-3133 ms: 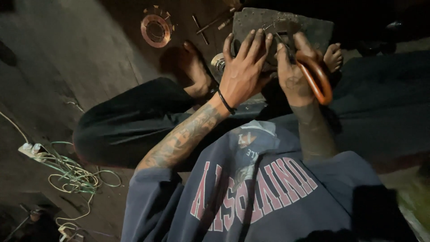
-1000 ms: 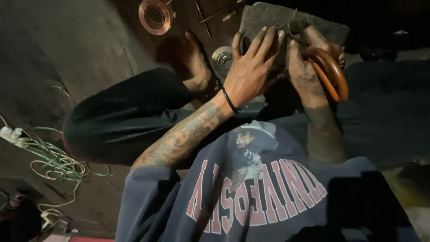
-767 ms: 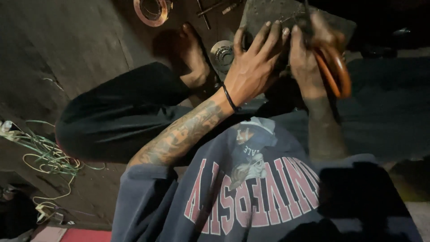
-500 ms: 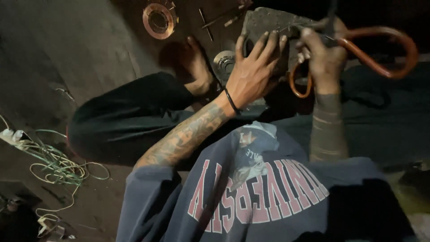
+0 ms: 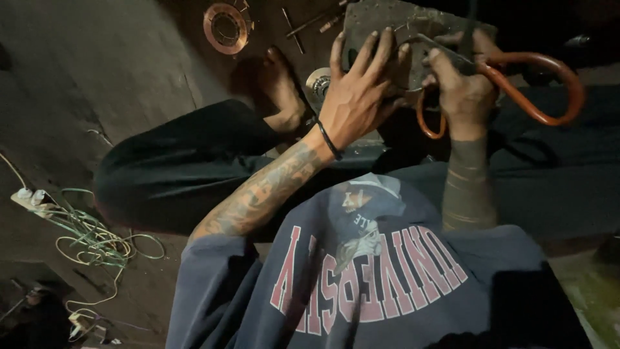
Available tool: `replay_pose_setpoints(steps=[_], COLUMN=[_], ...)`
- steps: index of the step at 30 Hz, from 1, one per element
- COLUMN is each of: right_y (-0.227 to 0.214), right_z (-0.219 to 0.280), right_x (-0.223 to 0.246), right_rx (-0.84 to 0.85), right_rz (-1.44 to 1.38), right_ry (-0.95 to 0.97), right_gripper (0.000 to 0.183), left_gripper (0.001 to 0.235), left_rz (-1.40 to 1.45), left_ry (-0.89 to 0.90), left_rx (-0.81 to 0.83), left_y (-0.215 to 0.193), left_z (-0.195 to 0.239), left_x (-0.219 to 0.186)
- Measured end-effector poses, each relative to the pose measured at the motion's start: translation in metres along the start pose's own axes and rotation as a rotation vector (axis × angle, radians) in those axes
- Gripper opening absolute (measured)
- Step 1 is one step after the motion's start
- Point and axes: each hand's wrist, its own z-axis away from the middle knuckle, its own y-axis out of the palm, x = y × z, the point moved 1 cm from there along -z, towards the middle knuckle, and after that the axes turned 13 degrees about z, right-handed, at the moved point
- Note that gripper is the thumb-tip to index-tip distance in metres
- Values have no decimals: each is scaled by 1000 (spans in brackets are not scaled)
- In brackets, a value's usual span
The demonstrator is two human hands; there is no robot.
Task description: Cutting a gasket from a sheet of material using scissors to fit a metal engine frame
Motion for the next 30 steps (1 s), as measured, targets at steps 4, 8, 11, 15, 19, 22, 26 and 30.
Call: replay_pose_setpoints(steps=[4, 8, 11, 15, 19, 22, 26, 30], right_y=[8, 13, 12, 15, 15, 5, 6, 1], right_z=[0, -2, -5, 1, 1, 7, 6, -10], right_x=[23, -9, 7, -2, 9, -42, -100, -69], right_rx=[-24, -62, -81, -122, -205, -106, -14, 93], right_rz=[422, 531, 399, 448, 852, 1455, 1536, 442], right_ry=[-311, -412, -380, -365, -548, -675, -663, -273], right_gripper=[15, 24, 25, 35, 41, 34, 32, 42], left_gripper=[80, 87, 88, 95, 92, 86, 82, 85], left_rz=[-113, -170, -184, -207, -200, -181, -154, -195], left_ry=[-62, -63, -63, -94, -107, -115, -104, -82], left_rx=[107, 132, 120, 153, 190, 202, 242, 251], left_y=[0, -5, -4, 0, -3, -6, -13, -12], left_z=[3, 1, 0, -1, -2, -3, -5, -7], left_x=[1, 0, 0, 1, 2, 2, 0, 3])
